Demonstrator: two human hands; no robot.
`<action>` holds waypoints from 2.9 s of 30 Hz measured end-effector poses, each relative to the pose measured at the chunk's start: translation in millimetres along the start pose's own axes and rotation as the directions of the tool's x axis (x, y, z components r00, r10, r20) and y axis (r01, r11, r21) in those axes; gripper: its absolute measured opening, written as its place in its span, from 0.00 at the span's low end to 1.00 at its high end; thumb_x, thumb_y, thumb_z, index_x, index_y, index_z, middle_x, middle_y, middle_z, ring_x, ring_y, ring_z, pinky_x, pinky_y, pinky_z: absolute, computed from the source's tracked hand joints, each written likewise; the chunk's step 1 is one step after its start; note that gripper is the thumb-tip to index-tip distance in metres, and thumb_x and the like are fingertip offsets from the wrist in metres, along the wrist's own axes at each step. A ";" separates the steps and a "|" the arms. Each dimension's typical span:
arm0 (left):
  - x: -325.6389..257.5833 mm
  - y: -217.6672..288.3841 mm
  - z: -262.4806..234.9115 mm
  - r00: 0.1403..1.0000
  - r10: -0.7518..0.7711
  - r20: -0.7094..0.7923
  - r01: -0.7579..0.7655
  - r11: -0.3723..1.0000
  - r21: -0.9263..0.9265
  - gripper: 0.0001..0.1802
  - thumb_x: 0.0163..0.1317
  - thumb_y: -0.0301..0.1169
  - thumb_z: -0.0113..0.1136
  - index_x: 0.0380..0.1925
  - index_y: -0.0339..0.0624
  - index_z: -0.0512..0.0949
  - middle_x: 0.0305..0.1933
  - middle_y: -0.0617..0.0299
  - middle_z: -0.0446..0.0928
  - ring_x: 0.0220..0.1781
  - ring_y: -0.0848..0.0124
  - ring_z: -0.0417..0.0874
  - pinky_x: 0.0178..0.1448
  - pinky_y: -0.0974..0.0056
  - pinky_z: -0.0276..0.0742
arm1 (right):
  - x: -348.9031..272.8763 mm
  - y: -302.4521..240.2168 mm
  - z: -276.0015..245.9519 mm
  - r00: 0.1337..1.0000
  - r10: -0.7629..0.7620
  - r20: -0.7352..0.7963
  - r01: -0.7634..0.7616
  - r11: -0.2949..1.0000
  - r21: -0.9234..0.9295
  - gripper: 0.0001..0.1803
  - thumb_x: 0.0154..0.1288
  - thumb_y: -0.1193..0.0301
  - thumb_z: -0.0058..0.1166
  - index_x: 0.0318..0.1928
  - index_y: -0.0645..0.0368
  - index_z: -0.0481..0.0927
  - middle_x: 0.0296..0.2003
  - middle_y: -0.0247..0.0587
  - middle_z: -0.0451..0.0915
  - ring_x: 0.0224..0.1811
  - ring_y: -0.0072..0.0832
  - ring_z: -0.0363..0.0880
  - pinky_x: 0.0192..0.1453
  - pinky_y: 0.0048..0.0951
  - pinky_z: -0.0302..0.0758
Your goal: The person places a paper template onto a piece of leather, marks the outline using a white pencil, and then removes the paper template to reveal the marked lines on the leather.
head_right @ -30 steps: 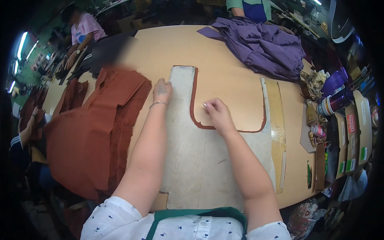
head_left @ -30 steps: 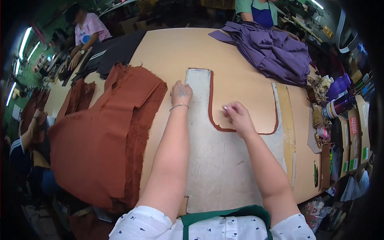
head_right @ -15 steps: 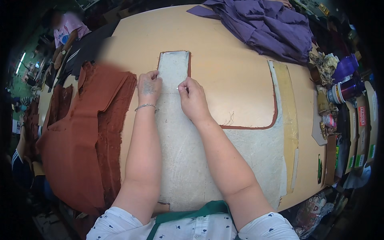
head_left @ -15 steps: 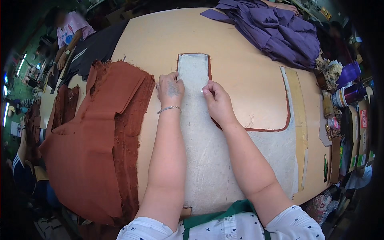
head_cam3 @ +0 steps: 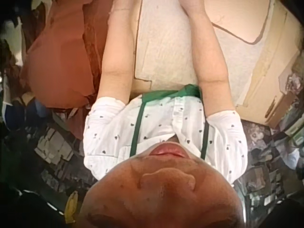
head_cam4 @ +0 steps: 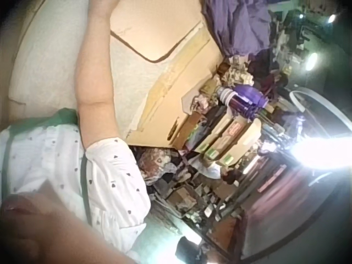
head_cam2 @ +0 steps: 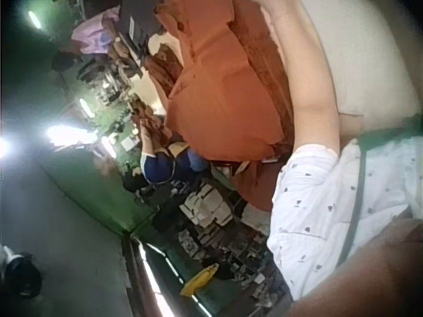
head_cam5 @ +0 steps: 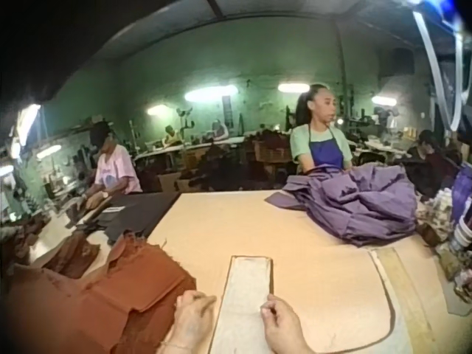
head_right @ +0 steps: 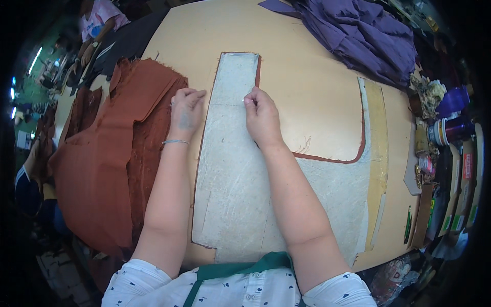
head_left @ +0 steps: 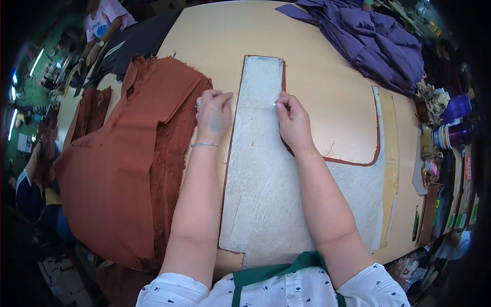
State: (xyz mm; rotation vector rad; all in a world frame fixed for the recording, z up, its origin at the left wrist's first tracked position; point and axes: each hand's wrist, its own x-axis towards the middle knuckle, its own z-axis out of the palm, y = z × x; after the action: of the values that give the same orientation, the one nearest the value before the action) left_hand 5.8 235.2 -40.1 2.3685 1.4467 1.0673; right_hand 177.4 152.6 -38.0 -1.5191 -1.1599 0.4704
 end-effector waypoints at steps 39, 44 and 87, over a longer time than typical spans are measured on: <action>34.8 61.8 35.2 0.928 -0.245 0.282 0.217 0.968 0.126 0.31 0.56 0.53 0.51 0.59 0.59 0.65 0.69 0.47 0.47 0.71 0.43 0.38 0.64 0.29 0.33 | 187.1 15.4 51.7 0.917 0.044 0.396 0.075 0.957 -0.279 0.07 0.56 0.70 0.57 0.33 0.60 0.81 0.28 0.40 0.80 0.31 0.26 0.77 0.39 0.27 0.73; 35.4 60.4 36.5 0.931 -0.245 0.270 0.213 0.967 0.141 0.31 0.56 0.52 0.52 0.59 0.59 0.65 0.69 0.46 0.47 0.71 0.44 0.39 0.64 0.29 0.34 | 189.2 15.9 61.5 0.878 0.021 0.478 0.151 0.936 -0.318 0.07 0.54 0.69 0.58 0.33 0.57 0.82 0.29 0.40 0.81 0.32 0.30 0.78 0.40 0.29 0.73; 39.8 68.6 30.5 0.911 -0.259 0.322 0.231 0.965 0.121 0.33 0.52 0.52 0.56 0.59 0.57 0.66 0.69 0.44 0.47 0.72 0.46 0.39 0.65 0.31 0.29 | -46.2 -51.8 -91.1 0.788 -0.014 0.616 0.381 0.797 -0.469 0.04 0.49 0.79 0.49 0.29 0.62 0.75 0.28 0.45 0.72 0.35 0.40 0.70 0.42 0.33 0.70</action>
State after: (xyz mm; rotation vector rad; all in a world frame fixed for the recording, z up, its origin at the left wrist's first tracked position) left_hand 85.2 239.4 -10.0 2.2028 1.6216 0.5220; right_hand 208.7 61.4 23.7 -1.7761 -2.0963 0.4749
